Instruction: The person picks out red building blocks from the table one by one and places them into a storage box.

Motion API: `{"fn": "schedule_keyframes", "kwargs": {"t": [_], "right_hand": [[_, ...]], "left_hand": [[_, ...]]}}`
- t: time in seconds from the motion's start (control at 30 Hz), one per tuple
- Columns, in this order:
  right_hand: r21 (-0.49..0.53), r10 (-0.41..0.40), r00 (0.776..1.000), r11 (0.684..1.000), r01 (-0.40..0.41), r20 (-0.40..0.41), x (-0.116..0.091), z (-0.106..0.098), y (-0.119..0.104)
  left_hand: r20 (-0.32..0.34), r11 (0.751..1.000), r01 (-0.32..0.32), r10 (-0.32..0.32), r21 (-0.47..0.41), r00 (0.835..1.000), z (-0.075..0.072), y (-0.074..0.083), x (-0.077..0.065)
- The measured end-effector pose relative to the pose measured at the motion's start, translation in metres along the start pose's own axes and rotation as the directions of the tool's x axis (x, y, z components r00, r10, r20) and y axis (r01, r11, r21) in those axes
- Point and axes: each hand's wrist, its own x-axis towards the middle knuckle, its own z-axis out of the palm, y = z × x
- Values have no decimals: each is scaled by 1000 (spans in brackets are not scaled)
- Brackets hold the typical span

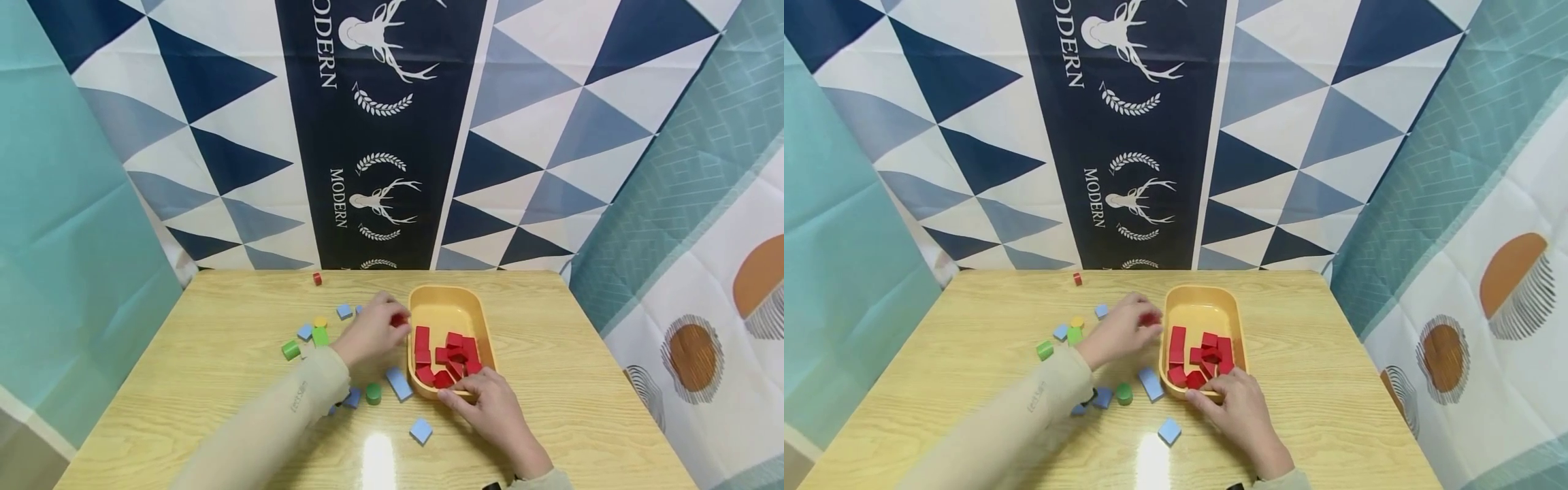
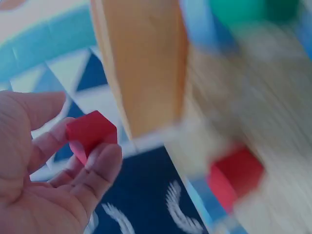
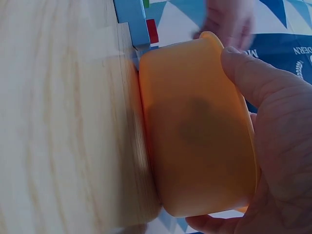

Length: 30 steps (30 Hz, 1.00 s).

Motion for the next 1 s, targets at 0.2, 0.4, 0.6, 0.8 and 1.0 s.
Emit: {"fn": "schedule_keyframes", "kwargs": {"t": [0.2, 0.4, 0.6, 0.8, 1.0], "right_hand": [[9, 0, 1000, 1000, 0, 5, 3, 1, 3], [18, 49, 999, 999, -49, 20, 3, 1, 5], [22, 96, 993, 995, -97, 66, 0, 0, 6], [28, 90, 994, 995, -91, 59, -2, -4, 6], [25, 71, 996, 997, -72, 44, -3, -8, 9]], "left_hand": [[82, 989, -120, 113, 86, 990, 12, 21, 12], [-57, 944, 14, 5, 328, 998, -27, -55, 39], [-39, 894, 310, -315, 323, 948, -55, -137, 45], [51, 905, 293, -323, 309, 945, -45, -157, 47], [85, 890, 338, -379, 308, 921, -32, -158, 50]]}}
